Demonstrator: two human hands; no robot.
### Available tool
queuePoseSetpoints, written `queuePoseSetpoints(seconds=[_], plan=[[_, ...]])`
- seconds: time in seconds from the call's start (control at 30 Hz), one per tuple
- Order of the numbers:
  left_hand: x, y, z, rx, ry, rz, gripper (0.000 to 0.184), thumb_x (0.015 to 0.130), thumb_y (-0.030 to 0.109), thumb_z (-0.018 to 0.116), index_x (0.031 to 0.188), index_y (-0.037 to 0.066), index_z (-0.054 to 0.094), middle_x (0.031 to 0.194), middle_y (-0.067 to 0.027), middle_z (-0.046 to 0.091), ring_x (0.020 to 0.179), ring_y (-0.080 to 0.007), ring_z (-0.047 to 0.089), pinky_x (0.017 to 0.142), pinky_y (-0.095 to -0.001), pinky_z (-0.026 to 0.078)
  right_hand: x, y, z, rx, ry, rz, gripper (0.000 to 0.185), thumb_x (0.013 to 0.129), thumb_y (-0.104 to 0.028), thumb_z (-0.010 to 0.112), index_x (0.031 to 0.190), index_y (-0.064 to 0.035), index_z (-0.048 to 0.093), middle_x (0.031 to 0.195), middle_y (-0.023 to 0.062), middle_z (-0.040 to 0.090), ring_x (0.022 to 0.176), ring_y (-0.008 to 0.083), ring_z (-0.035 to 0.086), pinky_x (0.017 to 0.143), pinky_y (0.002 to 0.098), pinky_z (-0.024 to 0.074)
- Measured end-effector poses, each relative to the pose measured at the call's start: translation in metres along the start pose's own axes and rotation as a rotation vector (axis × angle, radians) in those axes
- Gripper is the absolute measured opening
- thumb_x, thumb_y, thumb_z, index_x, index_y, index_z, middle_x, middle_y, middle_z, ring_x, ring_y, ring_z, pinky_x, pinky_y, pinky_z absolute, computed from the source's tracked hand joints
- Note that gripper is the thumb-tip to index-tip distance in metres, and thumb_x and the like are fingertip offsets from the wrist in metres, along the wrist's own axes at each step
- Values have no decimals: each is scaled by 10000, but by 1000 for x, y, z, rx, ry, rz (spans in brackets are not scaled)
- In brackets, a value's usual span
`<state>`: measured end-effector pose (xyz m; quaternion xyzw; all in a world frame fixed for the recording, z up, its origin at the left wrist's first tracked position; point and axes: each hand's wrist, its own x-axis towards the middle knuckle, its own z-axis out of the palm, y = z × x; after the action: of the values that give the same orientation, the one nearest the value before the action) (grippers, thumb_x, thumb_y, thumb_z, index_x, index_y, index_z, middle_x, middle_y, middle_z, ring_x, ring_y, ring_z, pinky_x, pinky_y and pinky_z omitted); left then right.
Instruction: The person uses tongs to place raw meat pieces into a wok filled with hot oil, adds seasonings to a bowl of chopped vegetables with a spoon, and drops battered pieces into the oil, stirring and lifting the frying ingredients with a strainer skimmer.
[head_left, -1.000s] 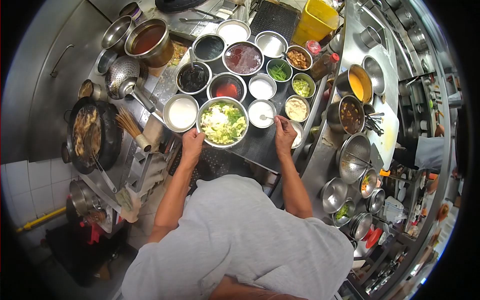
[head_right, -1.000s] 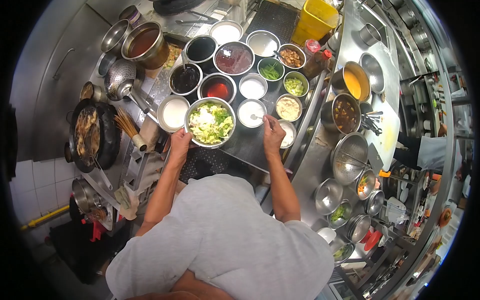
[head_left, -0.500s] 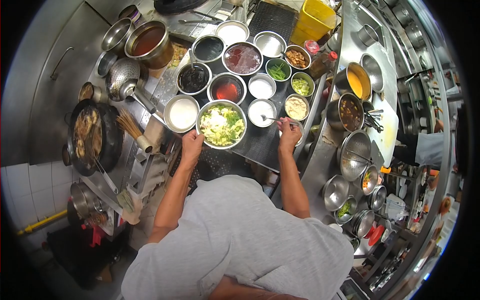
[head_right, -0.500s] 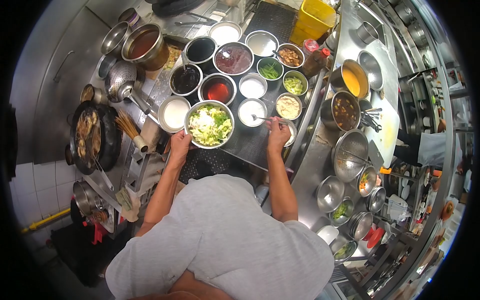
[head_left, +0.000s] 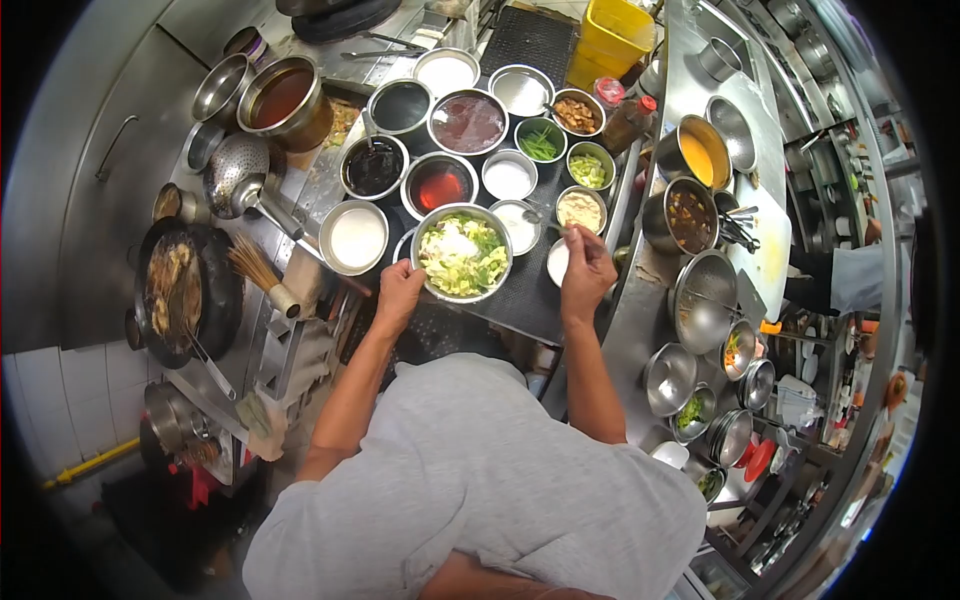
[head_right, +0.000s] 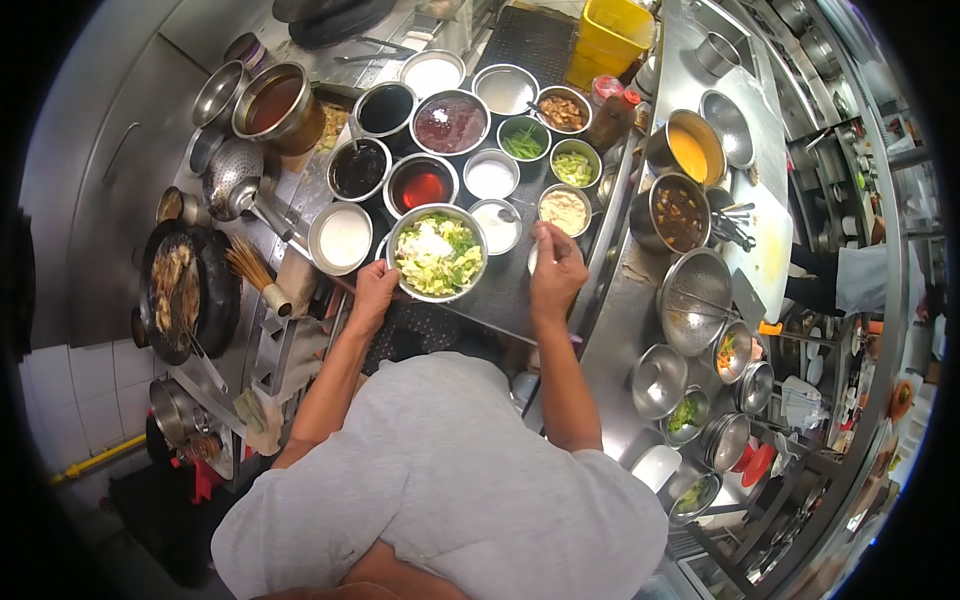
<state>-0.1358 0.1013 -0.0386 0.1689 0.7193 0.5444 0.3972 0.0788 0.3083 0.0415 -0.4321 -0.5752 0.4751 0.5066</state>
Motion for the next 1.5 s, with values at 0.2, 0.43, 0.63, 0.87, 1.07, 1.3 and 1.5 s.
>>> queuePoseSetpoints(seconds=[0.2,0.43,0.63,0.87,1.07,1.3,1.5], plan=[[0,0,12,-34,-10,28,126,873,65,573,904,-30,649,774,-10,635,648,-69,576,573,-251,504,58,89,-52,-136,242,1,201,988,-114,660,1080,63,687,955,97,731,874,144,700,797,264,565],[-18,33,20,-139,10,-30,121,866,40,563,874,-33,659,790,-9,642,668,-59,592,582,-252,551,58,108,-64,-300,212,43,219,950,-148,709,1057,43,725,931,87,751,840,132,694,784,271,549],[-15,26,21,-117,21,17,140,868,36,560,902,-43,671,813,-15,660,677,-54,598,598,-242,544,57,121,-62,-320,161,-18,184,939,-142,698,1039,8,737,887,116,768,829,158,735,754,290,562],[-17,23,22,-127,28,10,156,865,26,562,926,-56,680,829,-10,668,698,-50,584,623,-226,498,58,105,-70,-308,118,-35,192,954,-107,698,1068,45,725,933,77,750,868,113,682,802,257,535],[-18,28,25,-139,40,16,170,866,25,561,942,-60,687,838,-17,677,711,-52,581,680,-216,481,59,119,-68,-277,180,49,201,961,-104,687,1067,65,709,935,90,743,865,126,685,803,255,541],[-16,22,19,-130,8,-28,167,869,29,563,935,-61,687,843,-30,689,706,-60,601,639,-225,493,65,141,-70,-23,258,219,214,960,-112,682,1071,71,669,947,117,723,851,171,710,790,271,590],[-17,33,23,-148,23,-66,162,866,37,557,911,-50,685,814,-33,677,690,-63,602,633,-229,509,68,126,-76,91,344,263,227,957,-119,676,1082,69,651,960,131,731,847,200,730,778,287,596]])
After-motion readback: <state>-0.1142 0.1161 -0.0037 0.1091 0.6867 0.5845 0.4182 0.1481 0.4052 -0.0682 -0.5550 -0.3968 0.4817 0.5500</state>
